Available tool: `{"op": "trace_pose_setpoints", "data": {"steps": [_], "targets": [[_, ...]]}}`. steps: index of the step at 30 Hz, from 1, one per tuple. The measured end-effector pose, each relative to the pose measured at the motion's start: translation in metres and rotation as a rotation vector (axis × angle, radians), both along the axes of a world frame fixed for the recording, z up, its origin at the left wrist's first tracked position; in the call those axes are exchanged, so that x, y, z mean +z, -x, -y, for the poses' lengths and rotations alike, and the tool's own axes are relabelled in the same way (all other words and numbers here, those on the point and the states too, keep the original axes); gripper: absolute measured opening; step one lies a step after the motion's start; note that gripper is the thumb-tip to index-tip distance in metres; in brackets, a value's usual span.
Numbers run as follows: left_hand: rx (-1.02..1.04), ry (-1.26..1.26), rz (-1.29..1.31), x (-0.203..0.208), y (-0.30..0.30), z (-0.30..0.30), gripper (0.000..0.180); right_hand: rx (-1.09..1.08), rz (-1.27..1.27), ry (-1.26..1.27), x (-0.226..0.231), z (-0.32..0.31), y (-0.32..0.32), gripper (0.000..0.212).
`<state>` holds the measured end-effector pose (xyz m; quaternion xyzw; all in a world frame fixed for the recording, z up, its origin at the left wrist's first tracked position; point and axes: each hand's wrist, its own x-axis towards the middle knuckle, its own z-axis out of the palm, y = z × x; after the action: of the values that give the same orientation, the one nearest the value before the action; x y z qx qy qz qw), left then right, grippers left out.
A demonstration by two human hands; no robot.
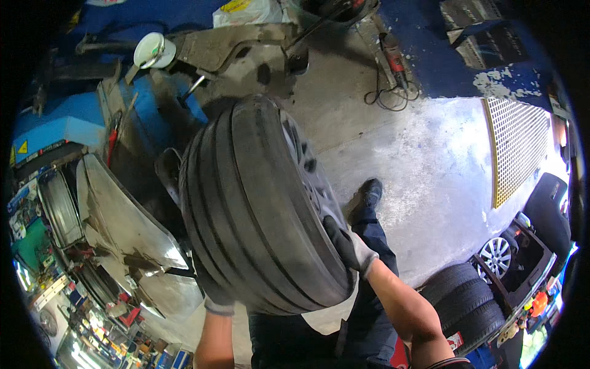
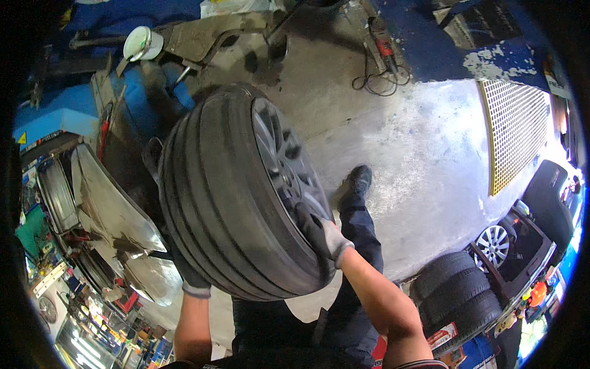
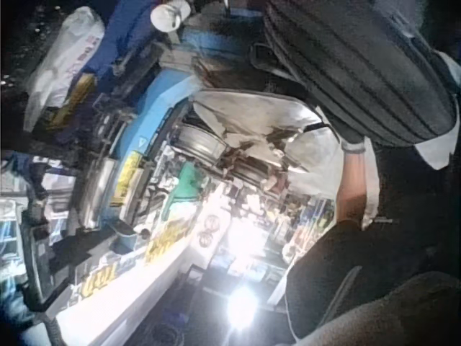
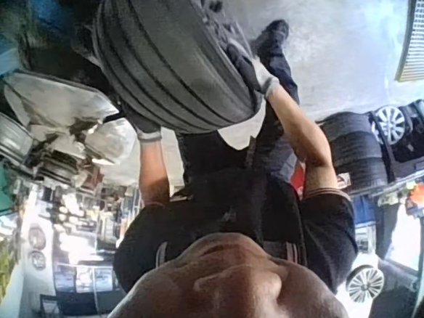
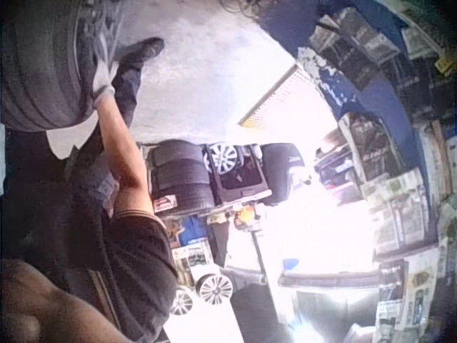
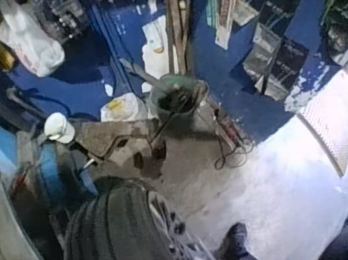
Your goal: The person mounts a tire onto a wheel rim using a tire changing machine. They position the tire and rim on the machine, secure it, and operate the machine to seat the tire bead onto the rim. The person then removes the assembled wheel from the machine.
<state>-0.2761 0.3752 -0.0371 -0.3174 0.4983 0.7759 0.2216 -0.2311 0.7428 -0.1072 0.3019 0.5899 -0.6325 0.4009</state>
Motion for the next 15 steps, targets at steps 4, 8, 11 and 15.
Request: {"op": "trace_pose_setpoints", "data": {"steps": [4, 8, 11, 15], "targets": [[-0.120, 0.384, -0.207, 0.025, 0.045, -0.074, 0.067, -0.017, -0.161, 0.005, -0.014, 0.003, 0.084, 0.061], [-0.918, 1.671, -0.916, 0.032, 0.060, -0.120, 0.079, 0.033, -0.152, 0.024, -0.040, 0.004, 0.124, 0.057], [-1.115, 1.593, -0.946, 0.030, 0.079, -0.124, 0.088, 0.132, -0.159, -0.012, -0.059, -0.001, 0.142, 0.054], [-1.025, 1.518, -0.911, 0.028, 0.111, -0.124, 0.086, 0.447, -0.367, -0.433, -0.084, -0.060, 0.226, 0.050]]}}
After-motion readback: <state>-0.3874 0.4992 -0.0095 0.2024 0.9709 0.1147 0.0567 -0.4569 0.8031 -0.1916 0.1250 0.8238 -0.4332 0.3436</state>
